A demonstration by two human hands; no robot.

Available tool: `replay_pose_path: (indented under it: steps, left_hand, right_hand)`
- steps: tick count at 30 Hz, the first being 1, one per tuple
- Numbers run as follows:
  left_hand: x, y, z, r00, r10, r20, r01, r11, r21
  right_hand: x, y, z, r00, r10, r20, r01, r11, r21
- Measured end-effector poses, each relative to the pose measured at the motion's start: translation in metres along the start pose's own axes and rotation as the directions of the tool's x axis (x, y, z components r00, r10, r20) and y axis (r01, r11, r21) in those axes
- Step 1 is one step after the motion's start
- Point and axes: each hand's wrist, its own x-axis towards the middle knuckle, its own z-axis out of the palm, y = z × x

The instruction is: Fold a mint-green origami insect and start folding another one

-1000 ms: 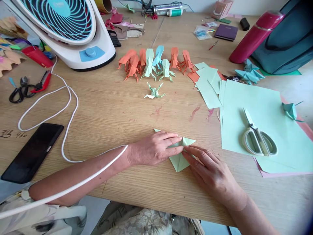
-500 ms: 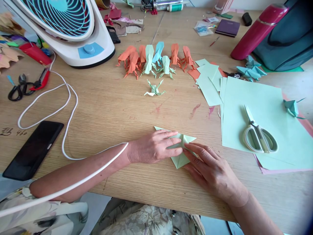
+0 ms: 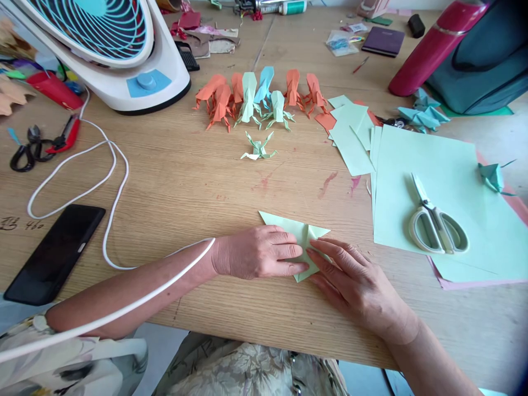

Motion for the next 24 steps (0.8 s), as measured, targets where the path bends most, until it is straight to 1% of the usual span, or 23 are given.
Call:
replay_pose_path:
  steps: [4,8,14,19,24]
  left_hand:
    - [0.0002,-0.0006,-0.0004,0.998,0.019,0.063,-0.019,1.0,0.01]
    - [0.0004,-0.0007,0.0002,0.994,0.001,0.111,-0.002,1.0,0.01]
    - [0.0005,-0.0025,0.0,0.992,0.012,0.125,-0.011,1.0,-0.01]
    - [0.0012,-0.0018,-0.0016,0.998,0.02,0.067,-0.02,1.0,-0.008]
    - [0.0013,0.0008,-0.004,0.995,0.007,0.101,-0.009,1.0,0.021]
  right_hand:
    - [0.0005,-0.0002,-0.0001,1.0,-0.007,0.005,0.007,1.0,-0.018]
    - [0.0011,0.0001,0.0,1.0,-0.025,-0.004,0.024,0.999,-0.024]
    - [0.0007,0.0004,0.0,1.0,-0.031,0.006,0.031,0.999,-0.034]
    - [0.0006,0.0002,-0.0004,0.999,-0.031,0.013,0.032,0.999,-0.041]
    - [0.0007,0.0008,-0.001,0.999,-0.04,0.018,0.04,0.999,-0.034]
